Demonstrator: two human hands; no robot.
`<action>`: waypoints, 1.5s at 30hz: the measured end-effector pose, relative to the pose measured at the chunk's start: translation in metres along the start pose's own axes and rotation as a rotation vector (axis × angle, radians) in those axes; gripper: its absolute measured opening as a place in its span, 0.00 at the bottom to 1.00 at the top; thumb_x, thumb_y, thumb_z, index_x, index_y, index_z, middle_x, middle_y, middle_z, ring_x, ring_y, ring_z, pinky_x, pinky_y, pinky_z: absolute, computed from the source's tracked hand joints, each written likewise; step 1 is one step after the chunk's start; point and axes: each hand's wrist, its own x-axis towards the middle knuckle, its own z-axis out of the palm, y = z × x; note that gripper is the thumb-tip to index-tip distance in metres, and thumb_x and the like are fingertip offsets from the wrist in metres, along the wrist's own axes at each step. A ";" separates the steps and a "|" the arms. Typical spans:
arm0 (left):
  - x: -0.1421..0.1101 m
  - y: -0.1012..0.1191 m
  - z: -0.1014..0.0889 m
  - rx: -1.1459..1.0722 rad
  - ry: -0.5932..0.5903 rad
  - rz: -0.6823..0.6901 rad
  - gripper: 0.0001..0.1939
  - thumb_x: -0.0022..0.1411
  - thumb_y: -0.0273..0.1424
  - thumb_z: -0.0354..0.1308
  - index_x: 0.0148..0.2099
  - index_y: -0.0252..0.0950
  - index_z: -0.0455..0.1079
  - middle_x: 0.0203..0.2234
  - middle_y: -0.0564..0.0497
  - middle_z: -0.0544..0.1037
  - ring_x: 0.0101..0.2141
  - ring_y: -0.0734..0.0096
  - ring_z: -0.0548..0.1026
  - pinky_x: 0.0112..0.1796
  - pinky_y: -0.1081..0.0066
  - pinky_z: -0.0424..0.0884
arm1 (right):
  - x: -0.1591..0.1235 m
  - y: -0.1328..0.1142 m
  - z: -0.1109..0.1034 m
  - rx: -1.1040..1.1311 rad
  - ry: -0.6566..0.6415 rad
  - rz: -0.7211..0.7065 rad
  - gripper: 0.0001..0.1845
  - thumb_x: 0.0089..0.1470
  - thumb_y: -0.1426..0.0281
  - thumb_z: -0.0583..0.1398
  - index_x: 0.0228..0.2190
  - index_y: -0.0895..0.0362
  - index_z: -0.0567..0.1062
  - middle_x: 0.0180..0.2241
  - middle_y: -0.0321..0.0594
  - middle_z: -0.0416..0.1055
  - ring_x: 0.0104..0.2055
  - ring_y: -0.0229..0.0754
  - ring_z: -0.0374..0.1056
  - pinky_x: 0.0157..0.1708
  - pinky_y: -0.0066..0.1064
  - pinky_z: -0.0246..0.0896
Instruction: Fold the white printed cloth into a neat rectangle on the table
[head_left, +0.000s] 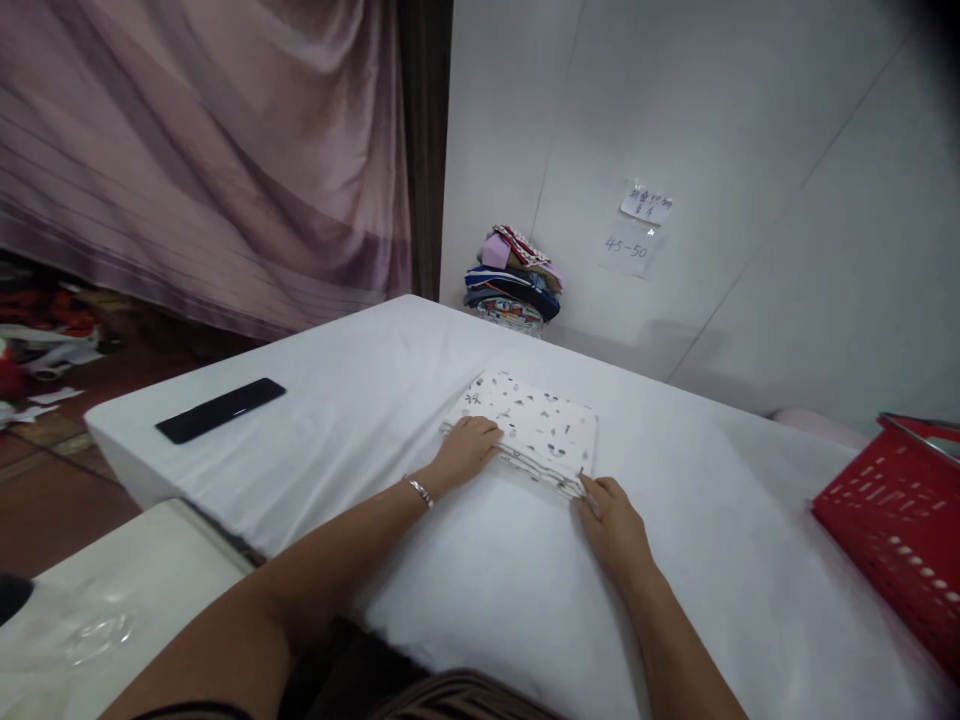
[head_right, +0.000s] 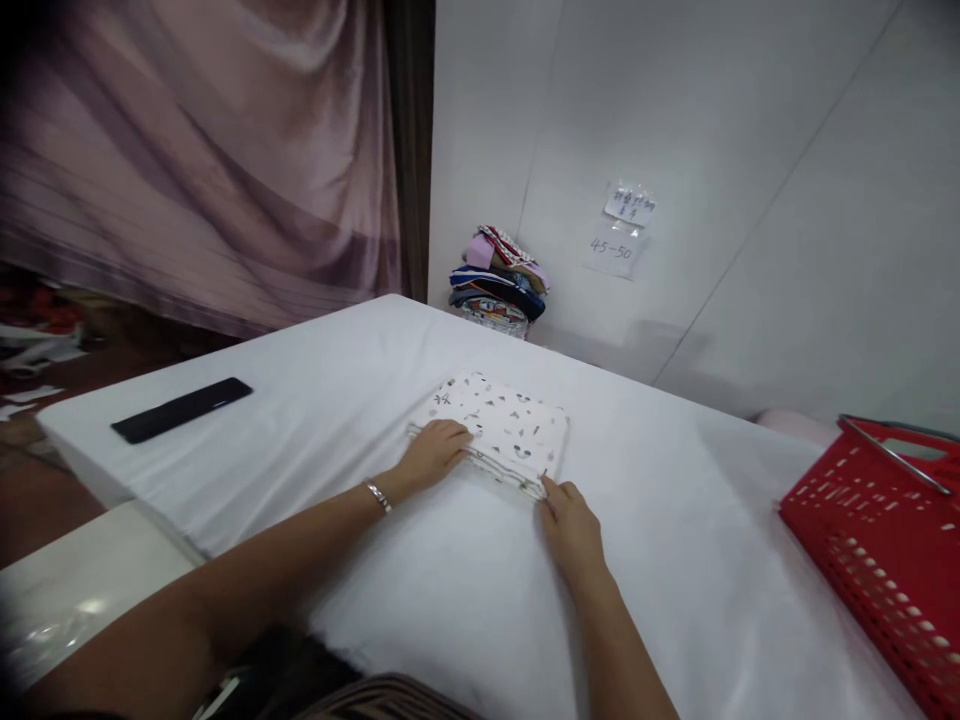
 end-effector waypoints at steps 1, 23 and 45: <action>-0.002 -0.006 -0.003 0.002 0.013 -0.004 0.10 0.63 0.30 0.49 0.46 0.39 0.66 0.42 0.47 0.71 0.45 0.64 0.66 0.46 0.61 0.59 | 0.000 0.001 0.003 0.000 0.055 -0.035 0.21 0.56 0.65 0.52 0.51 0.51 0.67 0.47 0.43 0.66 0.45 0.44 0.65 0.39 0.33 0.63; -0.010 -0.019 -0.012 -0.185 0.090 0.000 0.11 0.65 0.31 0.46 0.42 0.38 0.69 0.38 0.48 0.73 0.40 0.67 0.68 0.45 0.64 0.62 | 0.031 -0.010 0.014 -0.003 0.159 -0.315 0.15 0.58 0.67 0.51 0.42 0.54 0.74 0.42 0.44 0.72 0.45 0.45 0.66 0.47 0.40 0.58; -0.012 -0.020 -0.015 -0.161 0.035 -0.008 0.12 0.64 0.28 0.46 0.35 0.38 0.71 0.34 0.49 0.74 0.36 0.67 0.68 0.41 0.64 0.63 | 0.052 -0.075 0.020 -0.104 0.101 -0.427 0.15 0.59 0.67 0.50 0.42 0.55 0.74 0.36 0.43 0.69 0.37 0.44 0.62 0.38 0.34 0.57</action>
